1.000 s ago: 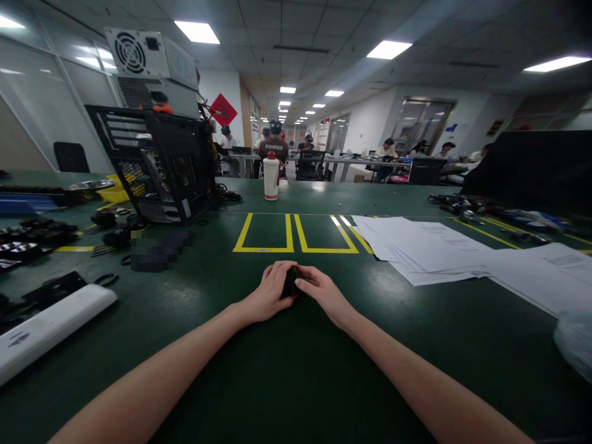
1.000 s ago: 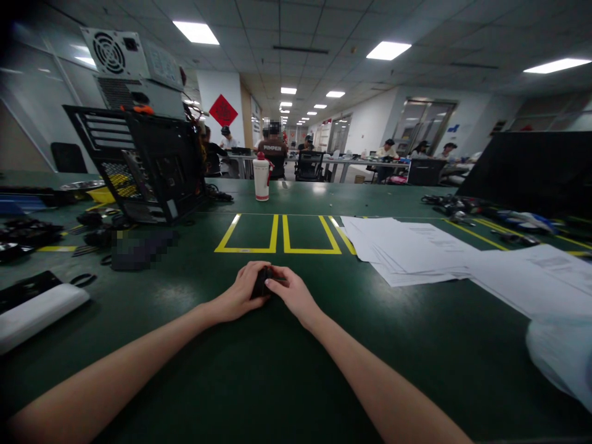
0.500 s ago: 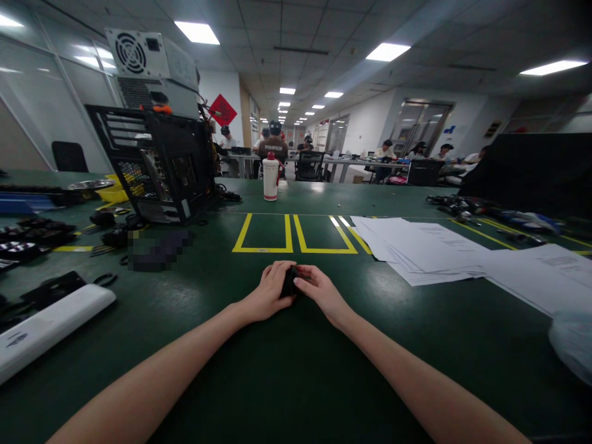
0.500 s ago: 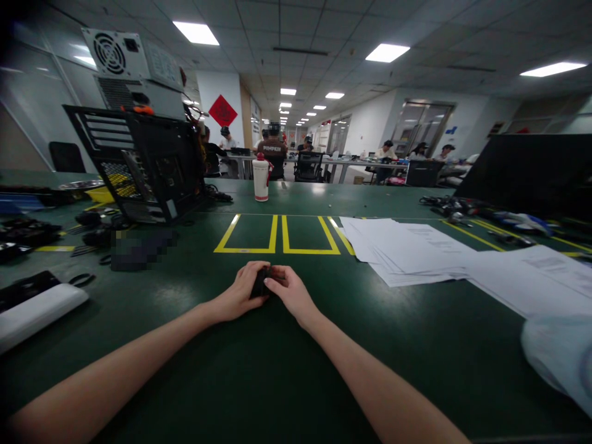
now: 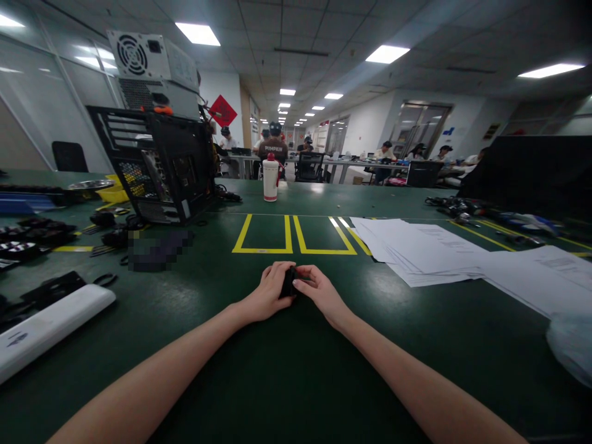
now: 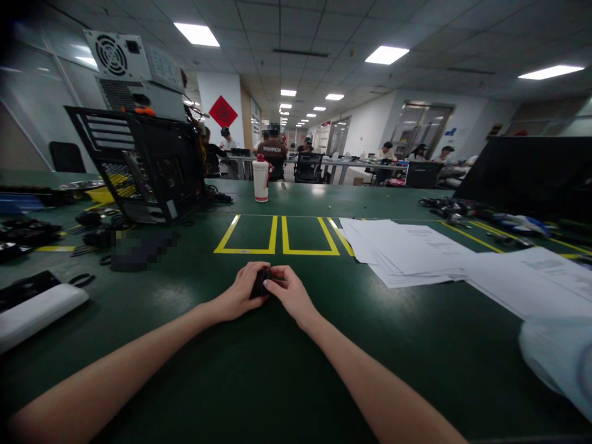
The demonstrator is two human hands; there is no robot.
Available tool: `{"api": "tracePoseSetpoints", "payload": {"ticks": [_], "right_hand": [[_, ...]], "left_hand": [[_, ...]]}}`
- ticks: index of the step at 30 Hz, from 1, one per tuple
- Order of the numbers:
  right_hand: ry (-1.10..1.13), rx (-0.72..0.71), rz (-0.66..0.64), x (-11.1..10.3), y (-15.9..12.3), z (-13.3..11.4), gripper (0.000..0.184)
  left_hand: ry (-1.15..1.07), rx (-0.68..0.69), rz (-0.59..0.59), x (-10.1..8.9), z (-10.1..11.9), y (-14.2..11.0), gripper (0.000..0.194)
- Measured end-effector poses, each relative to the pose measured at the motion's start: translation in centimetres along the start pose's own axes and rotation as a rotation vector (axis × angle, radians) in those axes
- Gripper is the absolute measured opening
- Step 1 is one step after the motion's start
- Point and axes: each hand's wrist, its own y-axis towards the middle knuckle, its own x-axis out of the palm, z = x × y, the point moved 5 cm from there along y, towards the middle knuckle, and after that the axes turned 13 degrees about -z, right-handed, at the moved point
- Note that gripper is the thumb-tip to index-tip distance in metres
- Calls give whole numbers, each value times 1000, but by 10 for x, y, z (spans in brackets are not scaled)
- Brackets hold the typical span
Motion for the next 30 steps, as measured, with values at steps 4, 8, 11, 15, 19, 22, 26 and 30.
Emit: {"api": "tracePoseSetpoints", "payload": {"ticks": [4, 8, 11, 15, 19, 22, 26, 30], "right_hand": [[35, 25, -50, 2, 1, 1, 30], [93, -29, -77, 8, -3, -4, 27], [69, -32, -43, 9, -3, -5, 18], [3, -19, 9, 4, 0, -4, 23], [-25, 44, -31, 3, 0, -2, 29], [-18, 31, -69, 4, -3, -4, 28], [-6, 13, -43, 4, -4, -5, 25], [30, -8, -67, 5, -4, -5, 26]], "left_hand": [[-1, 7, 9, 0, -1, 0, 60], [-3, -15, 7, 1, -3, 1, 60], [-11, -26, 5, 0, -4, 2, 59], [-21, -32, -9, -2, -2, 1, 58], [-29, -37, -33, -4, 2, -1, 58], [-22, -17, -29, -5, 4, -2, 57], [-20, -8, -38, -5, 6, -2, 57], [-25, -8, -36, -2, 4, -1, 59]]}}
